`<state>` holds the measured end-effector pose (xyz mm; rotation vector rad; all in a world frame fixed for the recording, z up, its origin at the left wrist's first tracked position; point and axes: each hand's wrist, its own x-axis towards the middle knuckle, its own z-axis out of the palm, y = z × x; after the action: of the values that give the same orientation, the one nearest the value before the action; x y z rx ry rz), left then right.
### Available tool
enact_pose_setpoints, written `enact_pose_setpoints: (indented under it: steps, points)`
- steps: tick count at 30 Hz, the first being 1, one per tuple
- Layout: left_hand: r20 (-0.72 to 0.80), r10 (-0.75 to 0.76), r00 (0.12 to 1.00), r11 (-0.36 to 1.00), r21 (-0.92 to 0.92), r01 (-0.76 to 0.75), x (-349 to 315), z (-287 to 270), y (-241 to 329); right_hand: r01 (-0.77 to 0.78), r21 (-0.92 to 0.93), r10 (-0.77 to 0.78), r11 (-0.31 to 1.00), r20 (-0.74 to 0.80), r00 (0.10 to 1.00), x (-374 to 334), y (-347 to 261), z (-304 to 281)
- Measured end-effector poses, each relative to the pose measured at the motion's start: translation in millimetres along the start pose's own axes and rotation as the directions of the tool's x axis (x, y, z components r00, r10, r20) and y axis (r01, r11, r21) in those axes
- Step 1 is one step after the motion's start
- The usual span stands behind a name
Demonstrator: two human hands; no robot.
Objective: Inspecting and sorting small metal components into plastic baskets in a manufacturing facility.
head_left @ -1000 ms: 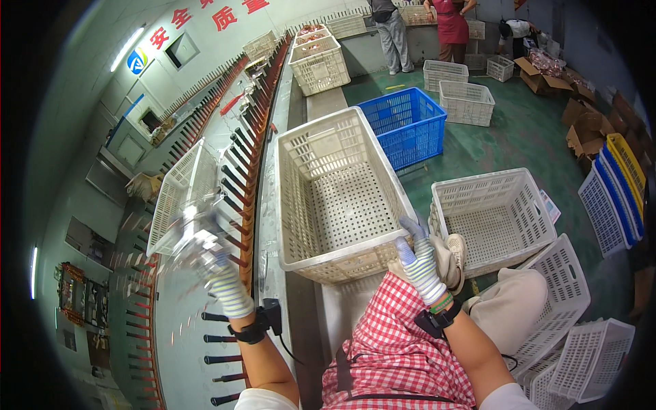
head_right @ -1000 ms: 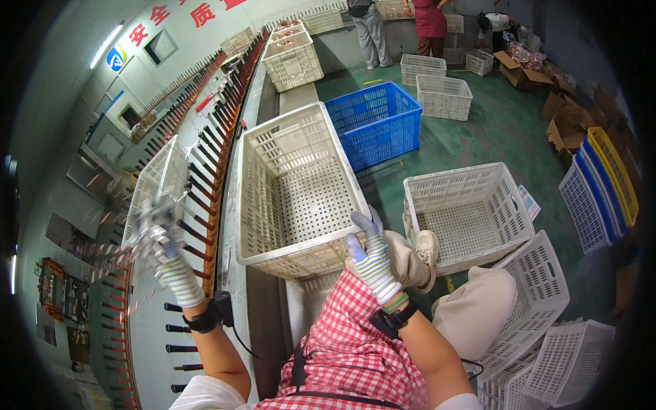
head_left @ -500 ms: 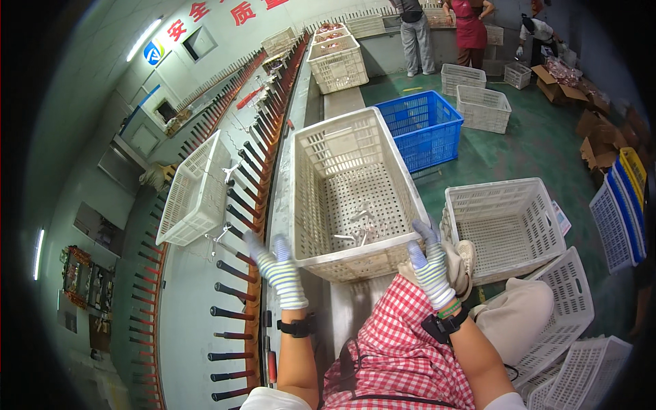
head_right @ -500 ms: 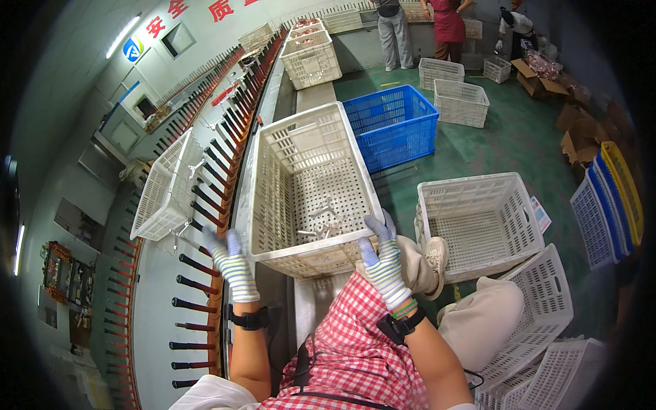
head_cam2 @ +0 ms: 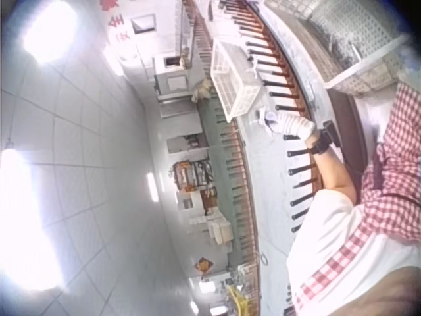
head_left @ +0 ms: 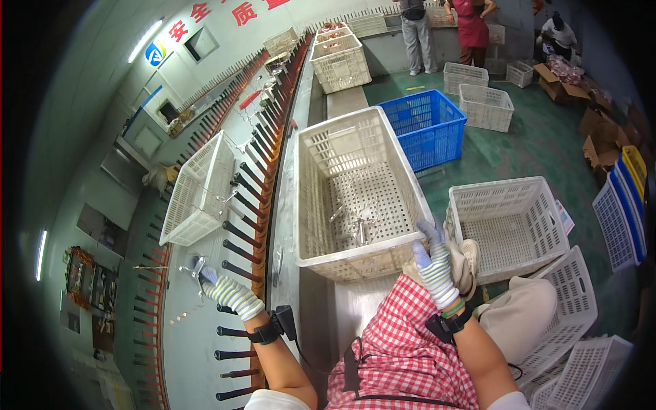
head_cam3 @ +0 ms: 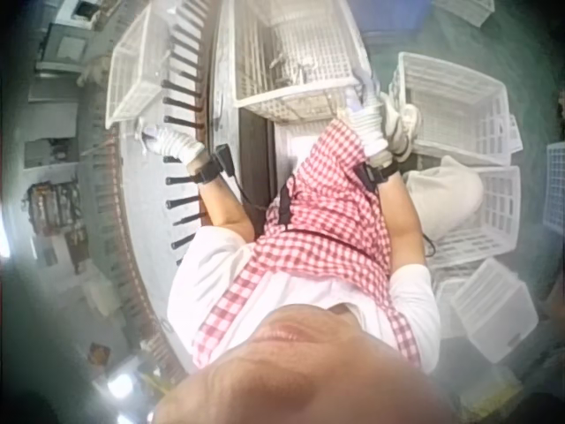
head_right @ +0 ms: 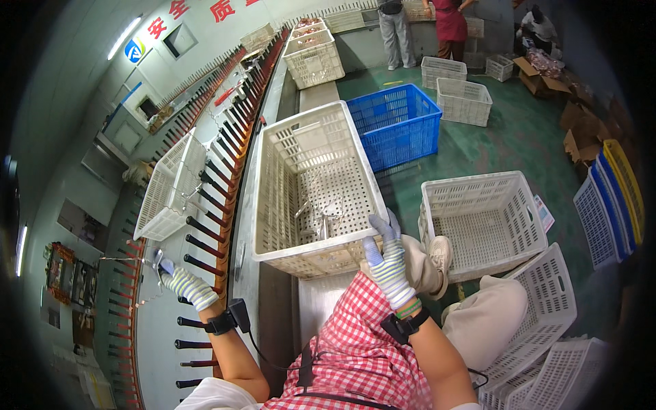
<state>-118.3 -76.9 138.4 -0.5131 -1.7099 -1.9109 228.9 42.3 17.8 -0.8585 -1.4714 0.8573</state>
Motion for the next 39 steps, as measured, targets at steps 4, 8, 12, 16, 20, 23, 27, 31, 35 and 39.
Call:
enact_pose_setpoints:
  steps: [4,8,12,16,20,23,27,31,35,39]
  points:
    - [0.432,-0.064,0.899,0.977,-0.155,0.144,-19.1,33.4,24.2,0.046,-0.051,-0.046,0.998,-0.001,0.999,2.8,-8.0,-4.6]
    - [0.44,-0.299,0.847,0.89,-0.192,0.414,-24.8,45.7,-12.3,0.013,-0.003,-0.013,1.0,0.0,1.0,0.8,-4.4,0.1]
    - [0.159,-0.352,0.922,0.934,0.002,0.357,-24.6,56.0,-28.0,0.006,-0.053,-0.006,0.999,0.005,1.0,0.3,-2.6,-2.1]
    - [0.108,-0.245,0.963,0.969,0.07,0.238,-1.0,51.2,-67.0,-0.005,-0.017,0.005,1.0,0.012,1.0,-0.2,-2.2,-2.1]
    - [0.03,-0.23,0.973,0.971,0.077,0.227,9.5,37.8,-73.6,0.016,-0.02,-0.016,1.0,0.003,1.0,0.4,-4.8,-0.6]
    - [-0.007,-0.258,0.966,0.96,0.108,0.258,10.7,20.9,-51.4,0.015,-0.057,-0.015,0.998,-0.001,1.0,0.7,0.2,-1.9]
    - [-0.027,-0.131,0.991,0.991,0.0,0.131,0.5,8.2,-24.7,0.004,-0.047,-0.004,0.999,-0.007,1.0,1.3,-8.0,-2.8]
    - [0.233,0.05,0.971,0.882,0.446,-0.153,-15.8,10.7,12.0,0.035,-0.052,-0.035,0.998,-0.002,0.999,2.3,-7.4,-0.1]
    - [0.462,-0.029,0.886,0.992,-0.097,0.083,-37.9,34.0,-17.4,0.01,-0.041,-0.01,0.999,0.0,1.0,1.8,-3.7,-2.9]
    - [0.291,-0.162,0.943,0.978,-0.08,0.193,-40.4,52.6,-7.8,-0.021,-0.006,0.021,1.0,0.01,1.0,-0.4,-3.6,-1.8]
